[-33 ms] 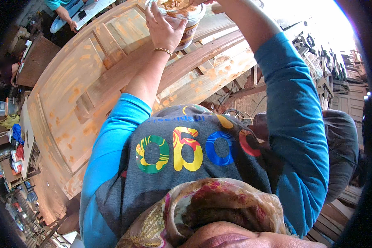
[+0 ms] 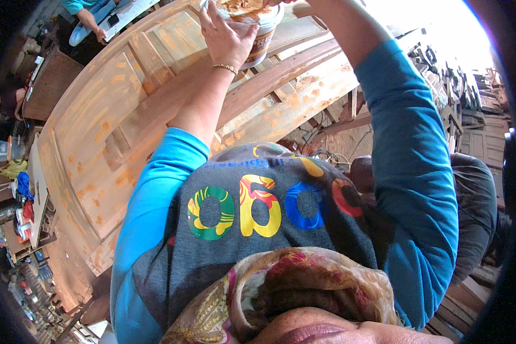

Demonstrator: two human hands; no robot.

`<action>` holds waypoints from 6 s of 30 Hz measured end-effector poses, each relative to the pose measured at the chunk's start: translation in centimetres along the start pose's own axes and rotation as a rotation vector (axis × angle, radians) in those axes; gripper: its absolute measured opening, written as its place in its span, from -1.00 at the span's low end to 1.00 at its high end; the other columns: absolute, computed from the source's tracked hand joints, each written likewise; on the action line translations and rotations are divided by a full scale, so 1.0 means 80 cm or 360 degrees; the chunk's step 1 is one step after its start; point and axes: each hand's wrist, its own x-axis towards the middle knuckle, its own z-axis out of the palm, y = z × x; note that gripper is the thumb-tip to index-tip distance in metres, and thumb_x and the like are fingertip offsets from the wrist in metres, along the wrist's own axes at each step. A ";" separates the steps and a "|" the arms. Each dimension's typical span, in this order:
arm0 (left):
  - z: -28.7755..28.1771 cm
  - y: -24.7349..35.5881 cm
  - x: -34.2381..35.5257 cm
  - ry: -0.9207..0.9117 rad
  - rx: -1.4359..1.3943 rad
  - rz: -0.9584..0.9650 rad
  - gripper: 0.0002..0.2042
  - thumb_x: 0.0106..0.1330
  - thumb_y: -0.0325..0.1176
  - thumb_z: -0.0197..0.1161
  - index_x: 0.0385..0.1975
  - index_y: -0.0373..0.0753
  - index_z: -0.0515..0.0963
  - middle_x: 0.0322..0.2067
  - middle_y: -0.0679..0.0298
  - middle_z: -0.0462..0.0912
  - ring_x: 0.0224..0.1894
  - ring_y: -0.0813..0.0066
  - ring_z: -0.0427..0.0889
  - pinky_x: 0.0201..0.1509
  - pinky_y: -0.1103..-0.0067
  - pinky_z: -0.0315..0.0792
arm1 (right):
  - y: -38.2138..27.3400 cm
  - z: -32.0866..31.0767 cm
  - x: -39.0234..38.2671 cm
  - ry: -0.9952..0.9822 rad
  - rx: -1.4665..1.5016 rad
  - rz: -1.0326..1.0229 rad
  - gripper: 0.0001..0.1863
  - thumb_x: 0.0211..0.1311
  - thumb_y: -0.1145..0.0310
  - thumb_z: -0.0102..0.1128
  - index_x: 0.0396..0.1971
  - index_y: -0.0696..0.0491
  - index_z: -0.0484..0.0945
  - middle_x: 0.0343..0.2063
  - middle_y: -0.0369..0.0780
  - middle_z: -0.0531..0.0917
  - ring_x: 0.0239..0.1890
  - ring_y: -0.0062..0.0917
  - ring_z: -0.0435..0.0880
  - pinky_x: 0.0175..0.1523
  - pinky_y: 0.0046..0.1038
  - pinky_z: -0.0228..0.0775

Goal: The person applies a wood finish to a long wooden molding using a small brush, repeatedly dipping the brush into a container of finish and spreading it along the molding's surface. The person repositions the molding on the workbench to reach different sections.

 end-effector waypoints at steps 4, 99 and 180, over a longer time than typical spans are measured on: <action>0.004 0.004 -0.006 0.0112 0.0416 -0.0116 -0.17 0.12 -0.13 0.42 0.31 -0.39 0.16 0.13 -0.15 0.39 0.15 -0.05 0.46 0.17 0.23 0.42 | 0.036 0.008 0.011 -0.0141 0.0417 0.0087 -0.71 0.09 0.37 0.19 -0.16 0.03 0.68 -0.46 -0.20 0.70 -0.50 -0.41 0.63 -0.42 -0.32 0.42; -0.219 -0.052 -0.164 -0.2086 0.0907 -0.0940 -0.13 0.04 0.51 0.09 0.04 -0.24 0.55 -0.23 -0.12 0.67 -0.09 -0.04 0.65 -0.06 0.24 0.54 | -0.083 0.367 -0.166 0.0576 0.1332 0.0223 -0.44 0.22 0.29 0.33 0.19 0.15 0.43 0.04 -0.03 0.59 0.02 -0.39 0.60 0.15 -0.36 0.40; -0.171 -0.060 -0.151 -0.1938 0.0859 -0.0790 -0.12 0.11 0.52 -0.03 -0.05 -0.30 0.62 -0.24 -0.15 0.67 -0.11 -0.01 0.67 -0.07 0.26 0.55 | -0.166 0.435 -0.139 0.0481 0.0419 0.0720 -0.42 0.27 0.49 -0.01 0.31 -0.16 0.29 -0.21 -0.04 0.59 -0.20 -0.10 0.65 -0.17 -0.14 0.50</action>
